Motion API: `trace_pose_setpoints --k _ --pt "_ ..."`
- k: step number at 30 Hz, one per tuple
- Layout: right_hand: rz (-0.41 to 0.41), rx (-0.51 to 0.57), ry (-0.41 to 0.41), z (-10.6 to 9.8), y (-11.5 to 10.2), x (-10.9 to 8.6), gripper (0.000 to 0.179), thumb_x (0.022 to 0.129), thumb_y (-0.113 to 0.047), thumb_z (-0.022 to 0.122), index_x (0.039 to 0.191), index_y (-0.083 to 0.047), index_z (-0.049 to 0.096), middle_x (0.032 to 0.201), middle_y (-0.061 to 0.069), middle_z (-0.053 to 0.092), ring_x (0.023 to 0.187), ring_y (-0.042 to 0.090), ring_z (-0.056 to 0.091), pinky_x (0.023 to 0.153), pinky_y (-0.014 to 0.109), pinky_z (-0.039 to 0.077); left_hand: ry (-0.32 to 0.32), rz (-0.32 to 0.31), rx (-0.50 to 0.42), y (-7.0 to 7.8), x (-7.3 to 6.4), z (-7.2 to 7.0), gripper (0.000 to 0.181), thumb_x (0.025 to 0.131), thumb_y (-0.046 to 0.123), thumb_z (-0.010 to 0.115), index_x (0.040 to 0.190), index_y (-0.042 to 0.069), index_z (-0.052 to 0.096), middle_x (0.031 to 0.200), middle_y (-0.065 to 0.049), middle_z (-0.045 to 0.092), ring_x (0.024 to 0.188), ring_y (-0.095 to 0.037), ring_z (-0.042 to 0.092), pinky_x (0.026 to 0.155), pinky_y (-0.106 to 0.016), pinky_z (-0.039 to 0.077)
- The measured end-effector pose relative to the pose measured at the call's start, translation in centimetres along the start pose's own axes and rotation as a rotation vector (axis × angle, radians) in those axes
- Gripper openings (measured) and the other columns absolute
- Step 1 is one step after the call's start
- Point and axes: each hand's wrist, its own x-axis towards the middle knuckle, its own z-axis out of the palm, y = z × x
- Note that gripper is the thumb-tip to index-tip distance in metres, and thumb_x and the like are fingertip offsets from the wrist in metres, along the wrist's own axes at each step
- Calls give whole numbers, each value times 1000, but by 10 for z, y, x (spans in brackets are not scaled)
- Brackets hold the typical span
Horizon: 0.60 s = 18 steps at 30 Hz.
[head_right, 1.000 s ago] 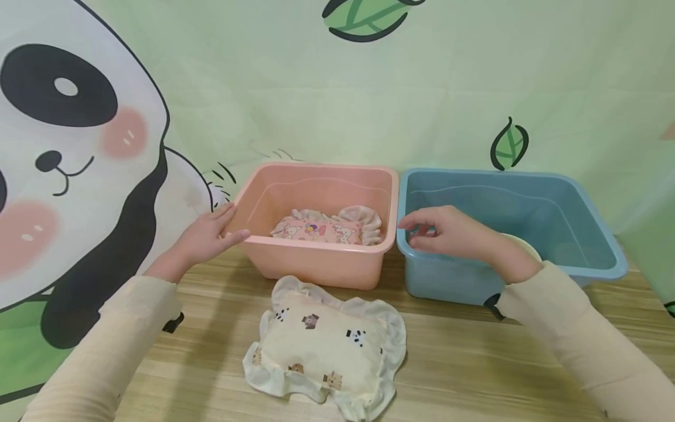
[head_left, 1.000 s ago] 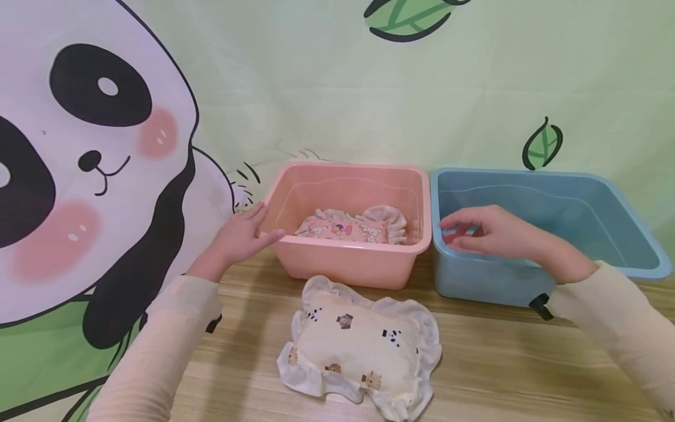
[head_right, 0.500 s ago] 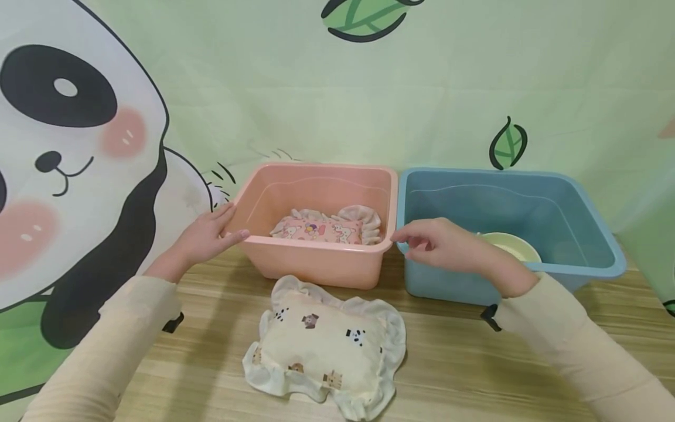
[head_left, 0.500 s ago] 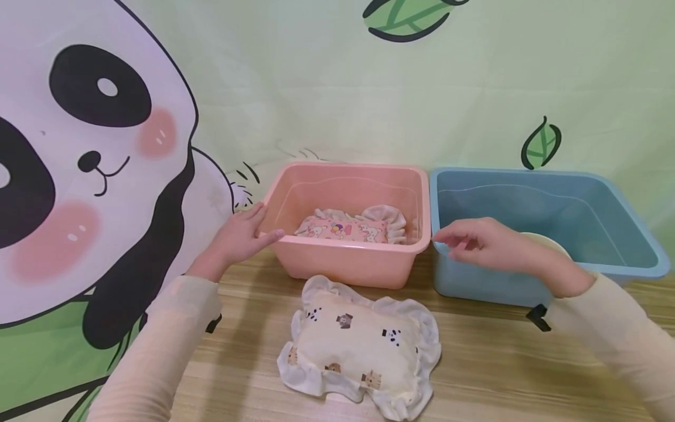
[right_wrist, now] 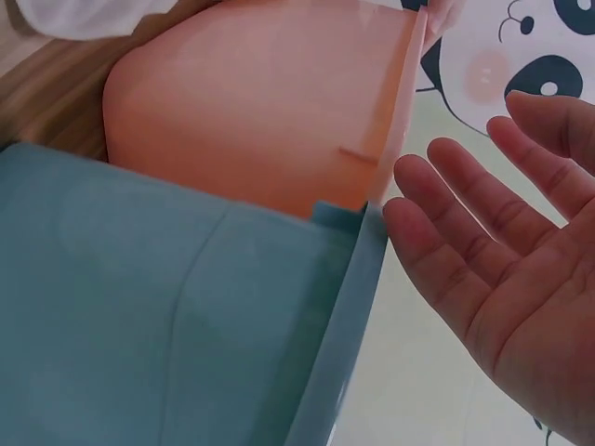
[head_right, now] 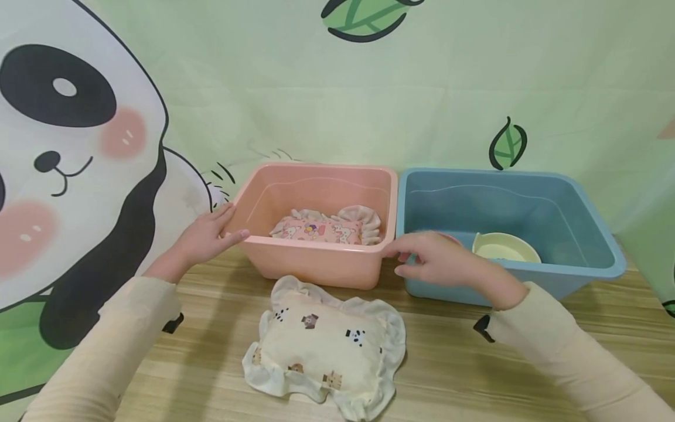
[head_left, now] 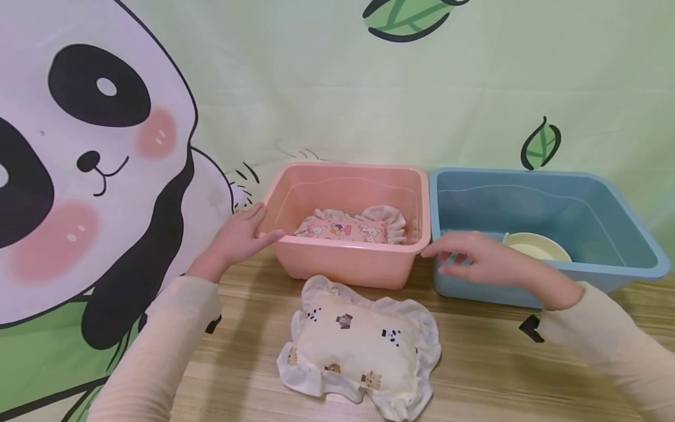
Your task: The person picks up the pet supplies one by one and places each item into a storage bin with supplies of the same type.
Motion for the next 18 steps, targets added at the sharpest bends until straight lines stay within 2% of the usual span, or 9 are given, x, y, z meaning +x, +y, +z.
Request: trace_pose_setpoints --k 7,13,18 --pt "-41 -53 -17 6 0 1 28 80 -4 60 108 -7 61 103 4 64 85 14 61 66 22 51 1 -1 -1 -1 0 1 87 82 65 35 140 2 18 145 -18 21 128 -41 26 103 -53 25" --pt "-10 -23 -66 11 -3 1 28 82 -9 59 110 -6 59 106 5 63 88 13 59 70 26 51 -4 -6 -2 -1 0 1 88 82 65 34 140 2 18 145 -18 20 129 -41 25 103 -53 25" --pt "8 -13 -106 17 -4 1 28 83 -15 61 111 -10 60 105 0 62 90 14 57 74 27 50 -7 -7 -3 -1 0 1 87 82 65 34 140 2 18 146 -18 19 129 -41 25 103 -53 24"
